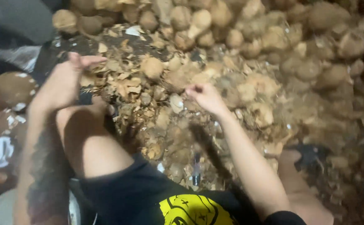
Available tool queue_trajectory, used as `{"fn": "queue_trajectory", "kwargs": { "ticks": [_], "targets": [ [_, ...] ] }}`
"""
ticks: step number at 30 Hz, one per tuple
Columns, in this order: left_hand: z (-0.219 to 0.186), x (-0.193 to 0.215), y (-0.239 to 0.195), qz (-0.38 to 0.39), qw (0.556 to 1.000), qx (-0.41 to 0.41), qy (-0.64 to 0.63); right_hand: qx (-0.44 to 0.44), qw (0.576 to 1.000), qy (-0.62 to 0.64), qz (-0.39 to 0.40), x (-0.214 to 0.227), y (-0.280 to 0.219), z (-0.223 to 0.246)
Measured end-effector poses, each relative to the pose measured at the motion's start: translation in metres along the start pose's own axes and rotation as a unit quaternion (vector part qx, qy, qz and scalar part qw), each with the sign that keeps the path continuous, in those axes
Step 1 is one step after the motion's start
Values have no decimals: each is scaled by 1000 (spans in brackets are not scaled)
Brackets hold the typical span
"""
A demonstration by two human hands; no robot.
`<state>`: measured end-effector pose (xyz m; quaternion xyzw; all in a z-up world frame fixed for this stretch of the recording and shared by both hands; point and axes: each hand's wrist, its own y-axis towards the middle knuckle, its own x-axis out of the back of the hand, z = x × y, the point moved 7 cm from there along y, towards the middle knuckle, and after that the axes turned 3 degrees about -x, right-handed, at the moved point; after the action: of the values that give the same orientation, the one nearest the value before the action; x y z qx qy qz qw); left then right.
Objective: The person sits on the floor and uses a curved blade to peel the husk off a coconut. They rotate the coconut and repeatedly strike the husk with the blade, then place the peeled coconut into a nearby bucket.
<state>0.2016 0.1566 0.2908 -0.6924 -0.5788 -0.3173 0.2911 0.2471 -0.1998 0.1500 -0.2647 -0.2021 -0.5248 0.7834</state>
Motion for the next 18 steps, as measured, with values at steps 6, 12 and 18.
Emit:
{"fn": "queue_trajectory", "kwargs": {
  "ticks": [6, 12, 18],
  "targets": [
    [-72, -113, 32, 217, 976, -1, -7, -344, 916, -108, 179, -155, -130, -234],
    [-58, -174, 8, 313, 950, 25, -13, -410, 876, -63, 246, -204, -219, -222],
    [-19, -197, 2, 314, 949, 18, -31, -461, 879, 12, 119, -194, -225, -241]
  ]
}}
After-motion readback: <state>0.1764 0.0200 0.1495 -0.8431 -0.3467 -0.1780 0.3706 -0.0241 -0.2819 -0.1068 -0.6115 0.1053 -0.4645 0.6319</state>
